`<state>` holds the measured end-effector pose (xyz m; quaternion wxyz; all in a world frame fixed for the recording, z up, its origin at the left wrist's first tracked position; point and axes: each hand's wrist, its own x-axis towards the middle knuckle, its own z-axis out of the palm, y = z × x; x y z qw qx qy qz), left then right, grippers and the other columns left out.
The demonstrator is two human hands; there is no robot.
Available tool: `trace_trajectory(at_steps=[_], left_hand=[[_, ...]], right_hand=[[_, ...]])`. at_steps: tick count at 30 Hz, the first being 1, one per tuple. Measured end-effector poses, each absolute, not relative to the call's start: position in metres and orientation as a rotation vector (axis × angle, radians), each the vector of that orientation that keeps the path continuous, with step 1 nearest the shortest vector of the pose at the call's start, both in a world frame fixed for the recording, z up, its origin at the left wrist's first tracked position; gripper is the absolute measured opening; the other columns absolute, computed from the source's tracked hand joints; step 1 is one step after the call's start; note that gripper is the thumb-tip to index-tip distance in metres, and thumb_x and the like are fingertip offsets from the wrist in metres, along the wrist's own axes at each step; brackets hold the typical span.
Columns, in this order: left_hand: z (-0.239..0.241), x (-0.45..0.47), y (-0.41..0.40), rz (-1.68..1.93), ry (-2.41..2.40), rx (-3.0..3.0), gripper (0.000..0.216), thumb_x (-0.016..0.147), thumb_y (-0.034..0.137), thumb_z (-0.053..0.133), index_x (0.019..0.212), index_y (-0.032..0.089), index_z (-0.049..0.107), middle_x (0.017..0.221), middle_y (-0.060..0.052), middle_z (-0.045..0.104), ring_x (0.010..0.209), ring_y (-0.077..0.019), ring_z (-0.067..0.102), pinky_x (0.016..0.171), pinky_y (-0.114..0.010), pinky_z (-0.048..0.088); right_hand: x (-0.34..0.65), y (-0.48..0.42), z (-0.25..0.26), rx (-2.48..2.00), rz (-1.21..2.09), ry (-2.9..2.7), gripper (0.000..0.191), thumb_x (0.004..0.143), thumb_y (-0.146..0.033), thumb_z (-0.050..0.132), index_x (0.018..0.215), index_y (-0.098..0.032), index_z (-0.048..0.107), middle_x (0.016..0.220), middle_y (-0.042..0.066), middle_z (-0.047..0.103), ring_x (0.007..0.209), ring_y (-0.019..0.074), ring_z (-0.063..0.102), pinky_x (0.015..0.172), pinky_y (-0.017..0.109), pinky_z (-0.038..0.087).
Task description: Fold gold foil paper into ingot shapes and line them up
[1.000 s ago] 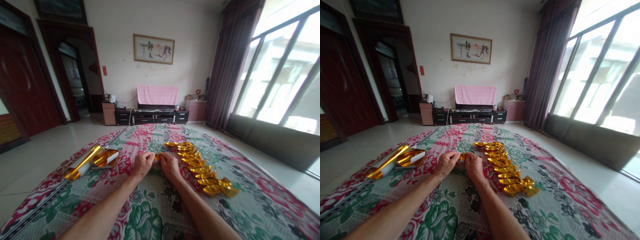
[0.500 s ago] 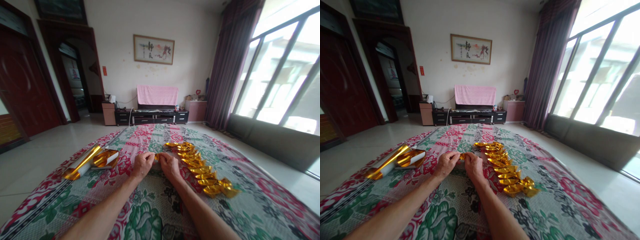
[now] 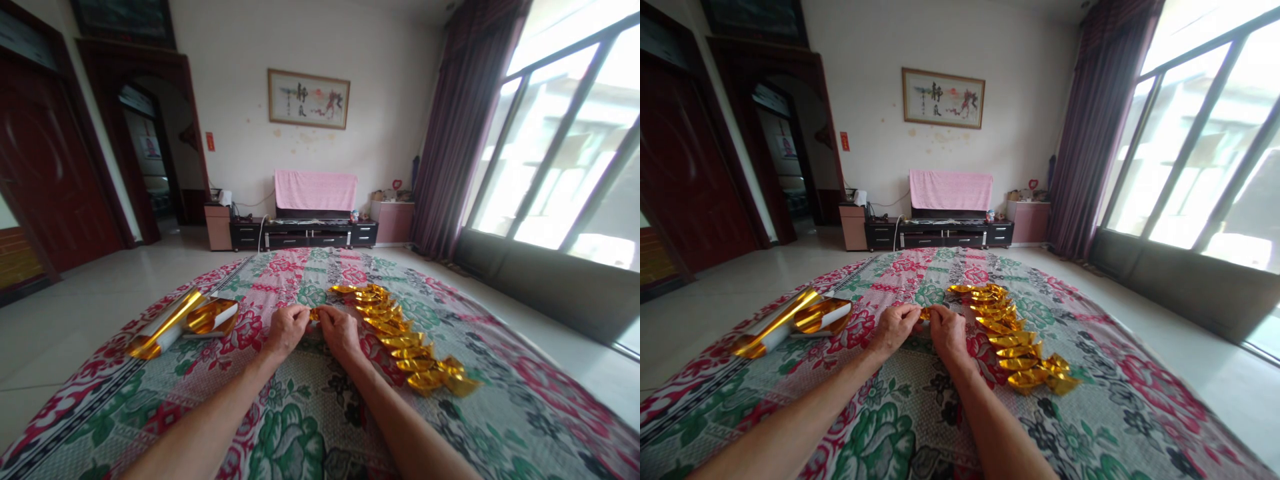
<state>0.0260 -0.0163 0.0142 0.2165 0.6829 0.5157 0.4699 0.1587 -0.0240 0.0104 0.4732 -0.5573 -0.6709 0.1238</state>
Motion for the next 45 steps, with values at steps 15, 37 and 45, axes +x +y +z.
trace_trajectory(at_steps=[15,37,45], left_hand=[[0.0126,0.0295,-0.0165,1.286,1.554,1.939,0.030,0.079,0.027,0.042,0.087,0.017,0.069,0.075,-0.007,0.070,0.075,-0.0162,0.063,0.063,-0.021,0.045],[0.0150,0.0325,-0.0192,1.298,1.610,2.005,0.028,0.079,0.024,0.043,0.084,0.016,0.069,0.077,-0.007,0.070,0.069,-0.0144,0.063,0.062,-0.020,0.044],[0.0117,0.0339,-0.0155,1.347,1.555,1.887,0.025,0.077,0.023,0.047,0.089,0.017,0.069,0.082,-0.005,0.071,0.073,-0.0139,0.065,0.066,-0.020,0.048]], right_hand=[[0.1591,-0.0258,0.0110,-1.386,0.248,-1.683,0.029,0.081,-0.028,0.042,0.080,-0.022,0.070,0.065,0.001,0.068,0.060,0.0127,0.061,0.059,0.017,0.040],[0.1586,-0.0274,0.0124,-1.396,0.262,-1.673,0.030,0.081,-0.027,0.041,0.078,-0.022,0.070,0.068,0.001,0.069,0.062,0.0133,0.061,0.059,0.018,0.039],[0.1588,-0.0253,0.0108,-1.380,0.246,-1.643,0.031,0.080,-0.027,0.041,0.079,-0.021,0.071,0.072,0.002,0.070,0.063,0.0139,0.061,0.059,0.019,0.038]])
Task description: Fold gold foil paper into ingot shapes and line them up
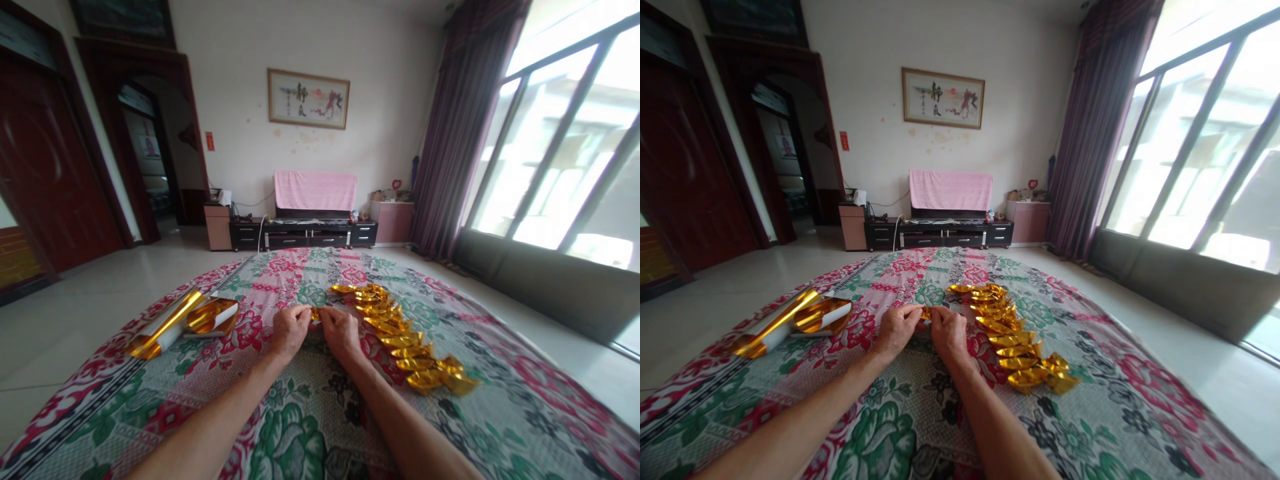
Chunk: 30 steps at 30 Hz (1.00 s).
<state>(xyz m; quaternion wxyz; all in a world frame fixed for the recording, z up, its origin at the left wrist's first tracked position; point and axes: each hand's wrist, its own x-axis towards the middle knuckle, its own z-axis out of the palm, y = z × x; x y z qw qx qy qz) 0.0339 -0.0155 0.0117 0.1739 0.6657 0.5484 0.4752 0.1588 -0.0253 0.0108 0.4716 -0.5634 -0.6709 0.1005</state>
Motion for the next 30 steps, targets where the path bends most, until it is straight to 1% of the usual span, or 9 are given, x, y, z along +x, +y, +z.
trace_trajectory(at_steps=[6,11,15,19,24,27,30], left_hand=[[0.009,0.036,-0.016,1.337,1.584,1.881,0.026,0.078,0.023,0.046,0.091,0.018,0.068,0.076,-0.004,0.071,0.072,-0.0141,0.065,0.066,-0.021,0.049],[0.009,0.037,-0.016,1.358,1.606,1.876,0.026,0.078,0.023,0.046,0.089,0.017,0.069,0.081,-0.006,0.071,0.073,-0.0142,0.065,0.065,-0.021,0.049],[0.006,0.034,-0.012,1.373,1.554,1.829,0.027,0.078,0.025,0.045,0.089,0.019,0.068,0.085,-0.004,0.070,0.076,-0.0145,0.065,0.065,-0.021,0.049],[0.004,0.033,-0.009,1.366,1.497,1.797,0.027,0.077,0.025,0.045,0.091,0.019,0.067,0.086,-0.003,0.070,0.080,-0.0154,0.065,0.068,-0.023,0.050],[0.003,0.033,-0.007,1.360,1.488,1.787,0.028,0.077,0.023,0.044,0.093,0.019,0.068,0.088,-0.004,0.070,0.082,-0.0159,0.064,0.071,-0.024,0.051],[0.001,0.032,-0.006,1.367,1.482,1.786,0.028,0.077,0.024,0.045,0.092,0.019,0.068,0.088,-0.004,0.070,0.082,-0.0162,0.064,0.070,-0.024,0.051],[0.000,0.032,-0.005,1.383,1.437,1.776,0.029,0.078,0.027,0.044,0.094,0.018,0.067,0.091,-0.006,0.070,0.085,-0.0173,0.064,0.066,-0.023,0.052]], right_hand=[[0.159,-0.027,0.014,-1.416,0.259,-1.623,0.031,0.079,-0.027,0.041,0.077,-0.020,0.071,0.069,0.002,0.069,0.061,0.0134,0.060,0.057,0.019,0.036],[0.158,-0.027,0.013,-1.403,0.278,-1.632,0.032,0.080,-0.028,0.040,0.076,-0.020,0.070,0.067,0.002,0.068,0.061,0.0128,0.058,0.059,0.018,0.036],[0.158,-0.027,0.012,-1.372,0.303,-1.635,0.032,0.082,-0.030,0.039,0.080,-0.020,0.069,0.067,0.000,0.067,0.060,0.0121,0.058,0.058,0.017,0.036],[0.158,-0.026,0.012,-1.376,0.311,-1.624,0.031,0.081,-0.030,0.040,0.078,-0.019,0.069,0.066,0.000,0.066,0.062,0.0125,0.058,0.057,0.017,0.036],[0.159,-0.026,0.013,-1.339,0.336,-1.621,0.031,0.081,-0.030,0.041,0.082,-0.020,0.070,0.067,0.000,0.067,0.062,0.0125,0.059,0.058,0.017,0.038],[0.159,-0.027,0.014,-1.290,0.363,-1.615,0.031,0.081,-0.030,0.041,0.087,-0.022,0.070,0.071,0.000,0.068,0.064,0.0129,0.060,0.059,0.017,0.039],[0.159,-0.027,0.016,-1.266,0.383,-1.609,0.032,0.081,-0.032,0.040,0.090,-0.022,0.069,0.072,0.000,0.069,0.065,0.0139,0.060,0.060,0.019,0.040]])
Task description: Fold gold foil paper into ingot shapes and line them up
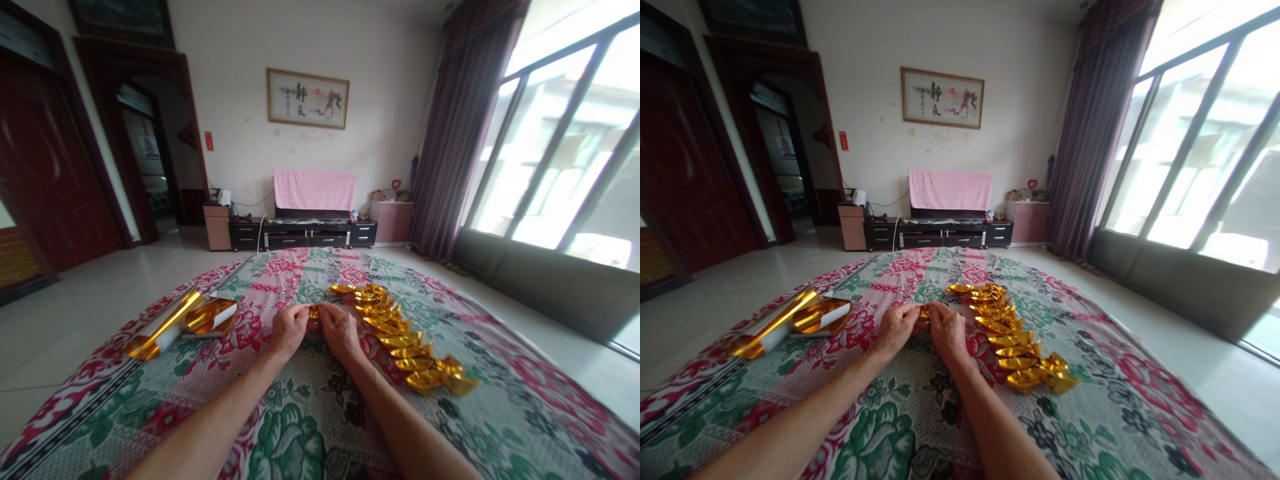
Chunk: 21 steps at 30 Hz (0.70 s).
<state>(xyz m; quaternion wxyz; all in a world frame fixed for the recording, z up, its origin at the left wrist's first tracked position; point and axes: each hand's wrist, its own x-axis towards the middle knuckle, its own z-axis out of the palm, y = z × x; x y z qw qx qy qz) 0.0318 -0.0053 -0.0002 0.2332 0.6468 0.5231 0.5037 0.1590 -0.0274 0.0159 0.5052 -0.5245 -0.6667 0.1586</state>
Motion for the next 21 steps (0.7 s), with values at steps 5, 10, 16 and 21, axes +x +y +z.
trace_trajectory(at_steps=[5,10,16,21], left_hand=[[-0.0017,0.0324,-0.0045,1.346,1.337,1.624,0.032,0.079,0.029,0.044,0.099,0.016,0.065,0.088,-0.007,0.070,0.067,-0.0154,0.066,0.051,-0.021,0.051],[-0.0012,0.0336,-0.0053,1.333,1.288,1.547,0.033,0.079,0.028,0.044,0.102,0.014,0.063,0.071,-0.005,0.070,0.054,-0.0135,0.064,0.046,-0.020,0.049],[0.0010,0.0328,-0.0067,1.294,1.326,1.599,0.034,0.079,0.027,0.043,0.102,0.014,0.063,0.064,-0.004,0.069,0.049,-0.0128,0.061,0.043,-0.020,0.047],[0.0007,0.0353,-0.0086,1.261,1.319,1.565,0.035,0.079,0.027,0.042,0.105,0.015,0.062,0.059,-0.002,0.067,0.049,-0.0130,0.061,0.044,-0.020,0.048]], right_hand=[[0.1597,-0.0266,0.0143,-1.295,0.387,-1.584,0.031,0.081,-0.034,0.042,0.088,-0.022,0.070,0.077,0.001,0.070,0.069,0.0154,0.062,0.064,0.020,0.042],[0.1601,-0.0252,0.0126,-1.341,0.384,-1.581,0.032,0.080,-0.035,0.042,0.087,-0.021,0.070,0.077,0.001,0.070,0.071,0.0161,0.062,0.065,0.021,0.042],[0.1602,-0.0241,0.0128,-1.400,0.374,-1.599,0.031,0.078,-0.033,0.043,0.086,-0.020,0.071,0.075,0.001,0.070,0.070,0.0163,0.062,0.063,0.020,0.041],[0.1602,-0.0248,0.0138,-1.437,0.348,-1.609,0.031,0.078,-0.032,0.043,0.084,-0.020,0.071,0.072,0.002,0.069,0.068,0.0156,0.061,0.060,0.020,0.039]])
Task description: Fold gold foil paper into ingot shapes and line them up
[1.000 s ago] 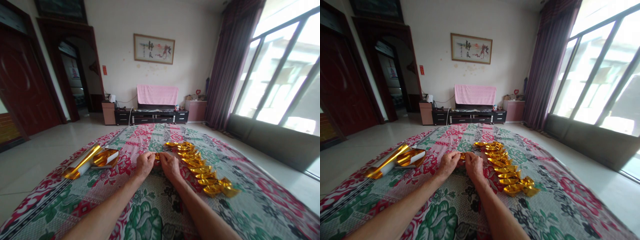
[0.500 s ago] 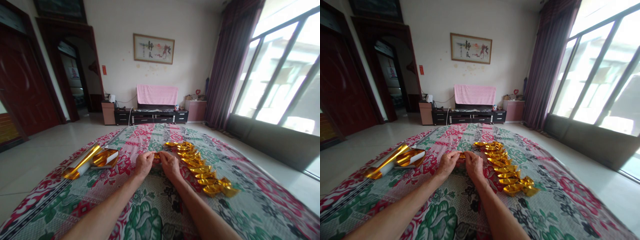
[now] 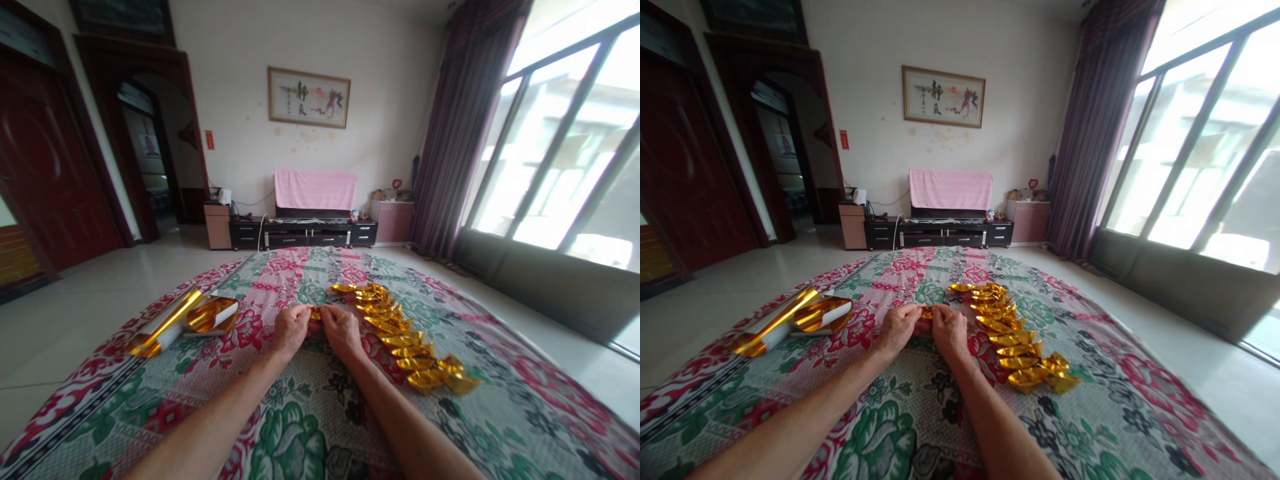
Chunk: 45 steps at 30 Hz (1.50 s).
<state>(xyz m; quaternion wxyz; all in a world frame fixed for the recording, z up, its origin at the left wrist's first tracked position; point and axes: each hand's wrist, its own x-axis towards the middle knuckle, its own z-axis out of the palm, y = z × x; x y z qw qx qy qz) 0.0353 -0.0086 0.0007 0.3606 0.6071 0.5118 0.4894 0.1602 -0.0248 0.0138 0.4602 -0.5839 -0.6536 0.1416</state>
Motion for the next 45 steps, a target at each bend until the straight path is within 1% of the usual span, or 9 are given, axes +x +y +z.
trace_trajectory(at_steps=[4,9,13,17,24,31,37,41,45], left_hand=[[-0.0002,0.0369,-0.0092,1.258,1.303,1.589,0.035,0.079,0.026,0.041,0.105,0.015,0.062,0.064,-0.003,0.069,0.051,-0.0126,0.062,0.045,-0.020,0.048],[-0.0008,0.0359,-0.0084,1.276,1.348,1.625,0.035,0.079,0.026,0.040,0.102,0.015,0.063,0.063,-0.004,0.068,0.052,-0.0133,0.062,0.046,-0.021,0.048],[-0.0011,0.0357,-0.0091,1.275,1.370,1.680,0.033,0.079,0.027,0.042,0.099,0.014,0.065,0.069,-0.006,0.070,0.057,-0.0143,0.064,0.048,-0.020,0.047],[-0.0006,0.0359,-0.0099,1.302,1.409,1.716,0.032,0.078,0.026,0.042,0.096,0.014,0.066,0.068,-0.006,0.070,0.062,-0.0151,0.065,0.051,-0.020,0.048],[0.0036,0.0377,-0.0138,1.298,1.386,1.689,0.031,0.078,0.025,0.042,0.096,0.015,0.066,0.066,-0.006,0.070,0.051,-0.0127,0.061,0.048,-0.020,0.046],[0.0006,0.0369,-0.0104,1.324,1.459,1.707,0.032,0.079,0.025,0.041,0.095,0.016,0.066,0.065,-0.004,0.069,0.054,-0.0133,0.062,0.053,-0.022,0.048],[0.0038,0.0374,-0.0131,1.334,1.505,1.776,0.029,0.078,0.024,0.042,0.090,0.018,0.068,0.079,-0.005,0.071,0.067,-0.0140,0.064,0.059,-0.021,0.049],[0.0040,0.0370,-0.0118,1.291,1.498,1.739,0.031,0.079,0.026,0.041,0.096,0.017,0.067,0.073,-0.004,0.071,0.061,-0.0129,0.064,0.056,-0.020,0.049],[0.0043,0.0372,-0.0103,1.284,1.452,1.676,0.032,0.079,0.026,0.042,0.100,0.017,0.065,0.070,-0.004,0.070,0.057,-0.0123,0.063,0.054,-0.021,0.049]], right_hand=[[0.1604,-0.0261,0.0147,-1.444,0.350,-1.589,0.032,0.078,-0.032,0.042,0.083,-0.020,0.071,0.070,0.002,0.069,0.066,0.0152,0.061,0.059,0.020,0.038],[0.1602,-0.0275,0.0159,-1.438,0.345,-1.628,0.032,0.079,-0.031,0.041,0.080,-0.019,0.071,0.068,0.002,0.067,0.065,0.0146,0.059,0.058,0.019,0.037],[0.1599,-0.0283,0.0169,-1.444,0.326,-1.615,0.033,0.078,-0.031,0.041,0.075,-0.017,0.071,0.062,0.001,0.065,0.059,0.0127,0.056,0.055,0.018,0.035],[0.1601,-0.0279,0.0161,-1.418,0.315,-1.633,0.035,0.078,-0.032,0.040,0.070,-0.016,0.070,0.060,0.000,0.063,0.056,0.0111,0.053,0.054,0.017,0.034],[0.1609,-0.0275,0.0153,-1.414,0.318,-1.622,0.036,0.077,-0.035,0.041,0.068,-0.015,0.069,0.054,-0.001,0.058,0.053,0.0108,0.051,0.051,0.017,0.032],[0.1595,-0.0293,0.0179,-1.409,0.329,-1.640,0.034,0.078,-0.032,0.040,0.072,-0.017,0.070,0.060,0.001,0.063,0.057,0.0119,0.054,0.053,0.018,0.034],[0.1605,-0.0272,0.0158,-1.410,0.326,-1.647,0.034,0.078,-0.032,0.040,0.070,-0.016,0.070,0.058,0.000,0.062,0.057,0.0119,0.054,0.053,0.018,0.034],[0.1607,-0.0257,0.0140,-1.393,0.352,-1.622,0.034,0.077,-0.032,0.041,0.071,-0.016,0.070,0.061,0.001,0.064,0.058,0.0127,0.055,0.055,0.018,0.035],[0.1608,-0.0251,0.0142,-1.380,0.378,-1.605,0.033,0.077,-0.031,0.041,0.078,-0.017,0.070,0.065,0.001,0.066,0.062,0.0138,0.058,0.058,0.018,0.038]])
